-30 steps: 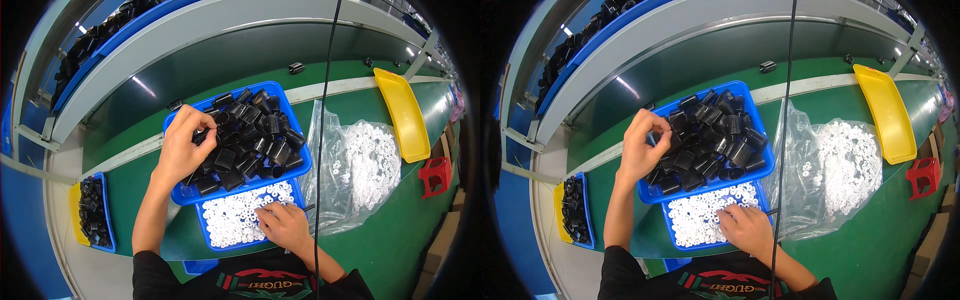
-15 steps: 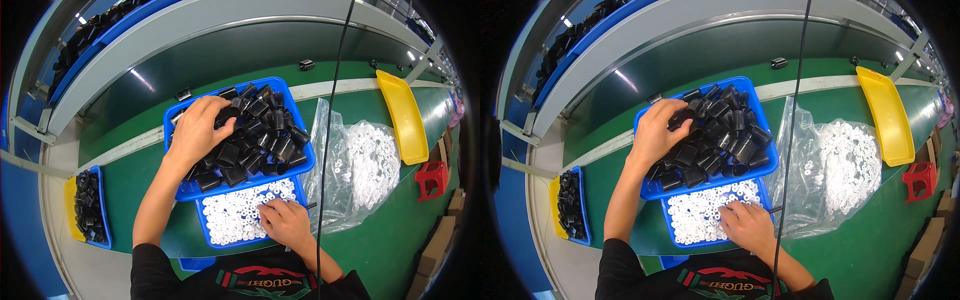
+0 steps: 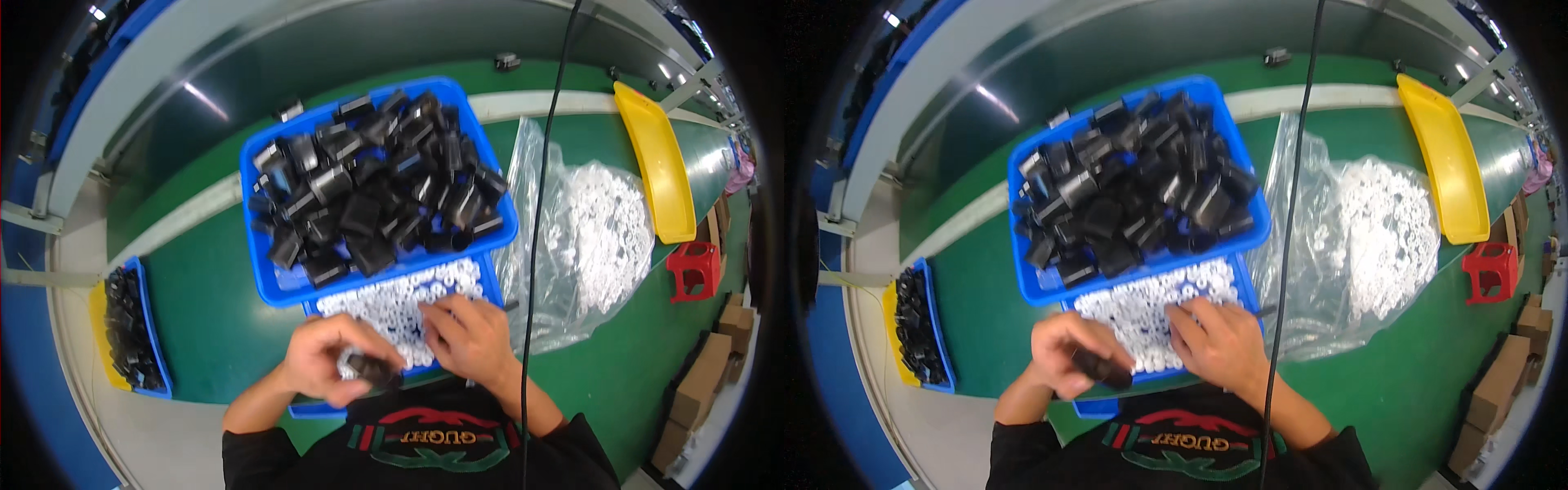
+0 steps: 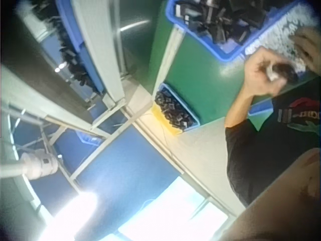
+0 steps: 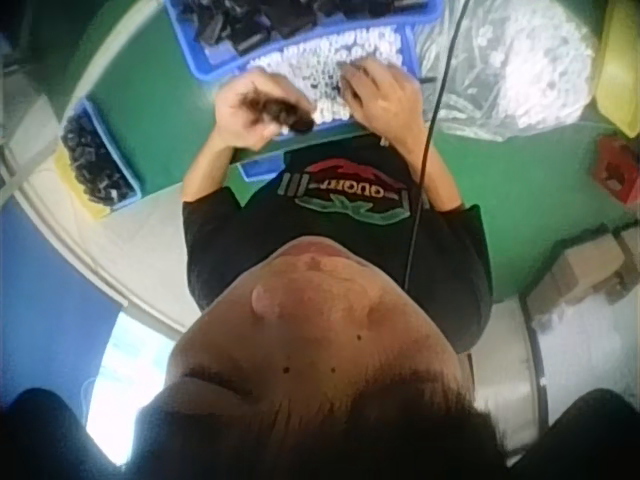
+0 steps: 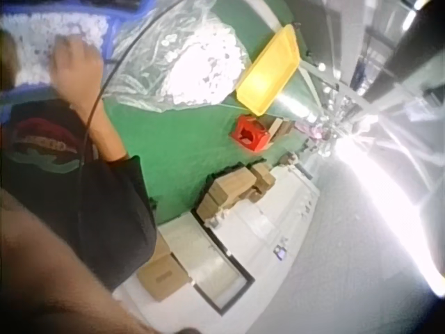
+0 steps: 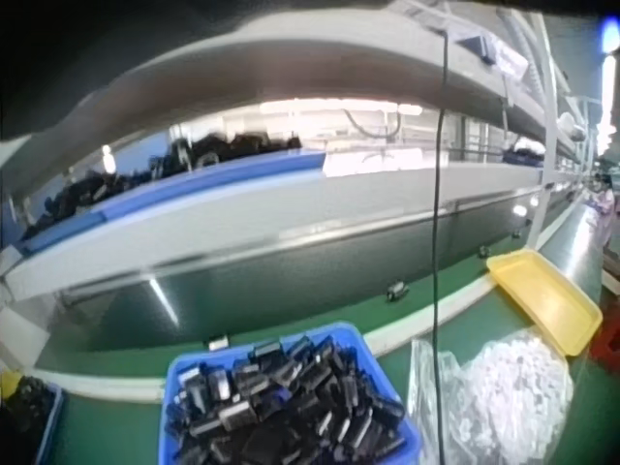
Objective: The person inserts small white washers into black plastic components using a thin black tool. They pick up the black parts from a yellow tray, insert the washers, and place the assembled units into a blue bin. The process is repeated continuously throughout the clip.
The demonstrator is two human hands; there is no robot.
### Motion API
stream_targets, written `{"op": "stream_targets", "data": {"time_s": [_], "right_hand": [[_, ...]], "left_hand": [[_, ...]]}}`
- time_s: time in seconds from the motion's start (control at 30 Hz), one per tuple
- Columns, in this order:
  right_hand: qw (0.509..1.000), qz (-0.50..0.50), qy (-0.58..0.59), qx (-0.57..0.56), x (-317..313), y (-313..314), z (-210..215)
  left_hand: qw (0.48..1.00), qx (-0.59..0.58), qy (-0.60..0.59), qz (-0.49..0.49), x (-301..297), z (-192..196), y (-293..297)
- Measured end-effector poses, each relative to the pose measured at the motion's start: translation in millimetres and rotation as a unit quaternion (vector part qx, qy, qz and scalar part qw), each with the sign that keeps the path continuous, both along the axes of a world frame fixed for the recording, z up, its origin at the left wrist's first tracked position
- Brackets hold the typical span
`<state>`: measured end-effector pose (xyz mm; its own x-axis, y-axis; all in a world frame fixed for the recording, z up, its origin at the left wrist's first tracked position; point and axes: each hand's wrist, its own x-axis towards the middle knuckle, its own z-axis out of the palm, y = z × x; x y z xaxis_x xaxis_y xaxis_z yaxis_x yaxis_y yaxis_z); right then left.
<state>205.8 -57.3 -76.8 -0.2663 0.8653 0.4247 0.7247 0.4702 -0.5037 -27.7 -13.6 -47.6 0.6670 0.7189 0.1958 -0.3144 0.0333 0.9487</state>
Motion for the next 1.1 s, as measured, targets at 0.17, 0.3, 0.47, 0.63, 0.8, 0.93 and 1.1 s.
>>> {"op": "stream_targets", "data": {"time_s": [0.17, 0.3, 0.47, 0.63, 0.8, 0.93, 1.1], "right_hand": [[0.991, 0.007, 0.117, -0.066, 3.7, -3.4, 19.6], [0.973, 0.058, 0.186, -0.121, 4.1, -8.5, 45.8], [0.965, 0.110, 0.210, -0.116, -7.5, -7.3, 40.9], [0.966, 0.103, 0.200, -0.124, -13.0, -5.7, 36.4], [0.967, 0.105, 0.191, -0.133, -10.5, -3.8, 34.6], [0.970, 0.106, 0.174, -0.130, -11.2, -3.9, 32.8], [0.970, 0.121, 0.181, -0.109, -11.5, -2.7, 31.2]], "left_hand": [[0.961, 0.213, 0.161, 0.074, 8.6, -23.2, -2.6], [0.951, 0.239, 0.173, 0.097, 7.8, -29.2, -3.7], [0.957, 0.221, 0.159, 0.097, 6.9, -30.0, -4.4], [0.962, 0.214, 0.138, 0.100, 6.3, -30.6, -3.6], [0.965, 0.208, 0.128, 0.099, 7.1, -32.6, -5.4], [0.965, 0.211, 0.126, 0.094, 6.8, -32.9, -5.4], [0.967, 0.204, 0.124, 0.083, 4.9, -33.4, -6.1]]}}
